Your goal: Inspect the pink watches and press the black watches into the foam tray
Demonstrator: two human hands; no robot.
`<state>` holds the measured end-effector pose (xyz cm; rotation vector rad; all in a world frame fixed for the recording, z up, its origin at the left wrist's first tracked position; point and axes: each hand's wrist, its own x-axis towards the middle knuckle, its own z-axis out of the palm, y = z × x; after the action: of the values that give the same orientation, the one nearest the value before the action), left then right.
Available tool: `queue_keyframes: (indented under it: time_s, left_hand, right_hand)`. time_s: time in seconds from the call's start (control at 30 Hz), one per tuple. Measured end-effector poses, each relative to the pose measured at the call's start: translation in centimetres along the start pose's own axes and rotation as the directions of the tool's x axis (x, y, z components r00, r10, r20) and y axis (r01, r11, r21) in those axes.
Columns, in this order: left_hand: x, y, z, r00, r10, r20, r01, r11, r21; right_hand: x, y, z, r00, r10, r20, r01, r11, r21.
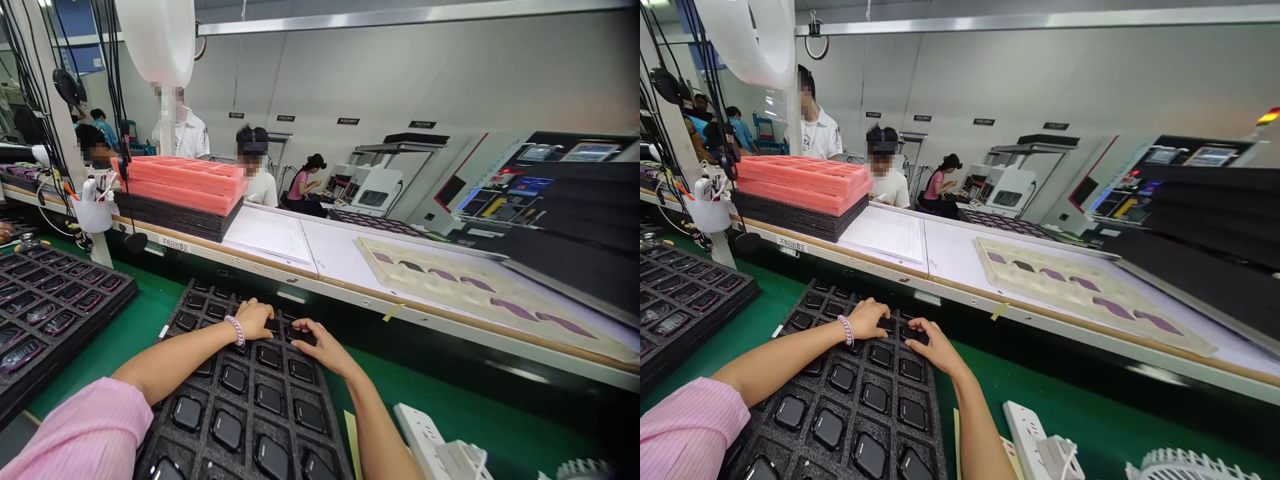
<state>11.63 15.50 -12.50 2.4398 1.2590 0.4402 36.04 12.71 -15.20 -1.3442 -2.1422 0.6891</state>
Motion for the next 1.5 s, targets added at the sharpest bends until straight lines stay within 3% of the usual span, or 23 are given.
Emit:
queue_keyframes:
  time_s: [0.67, 1.5]
  left_hand:
    - [0.1, -0.5, -0.4, 0.993, 0.114, 0.044, -0.112, 0.993, -0.037]
    - [-0.1, 0.0, -0.9, 0.992, 0.080, 0.093, -0.084, 0.996, 0.040]
  right_hand:
    - [0.2, 0.0, 0.5, 0.997, -0.011, -0.081, 0.013, 0.999, 0.031]
    - [0.2, -0.6, 0.4, 0.995, -0.012, -0.095, 0.020, 0.996, 0.087]
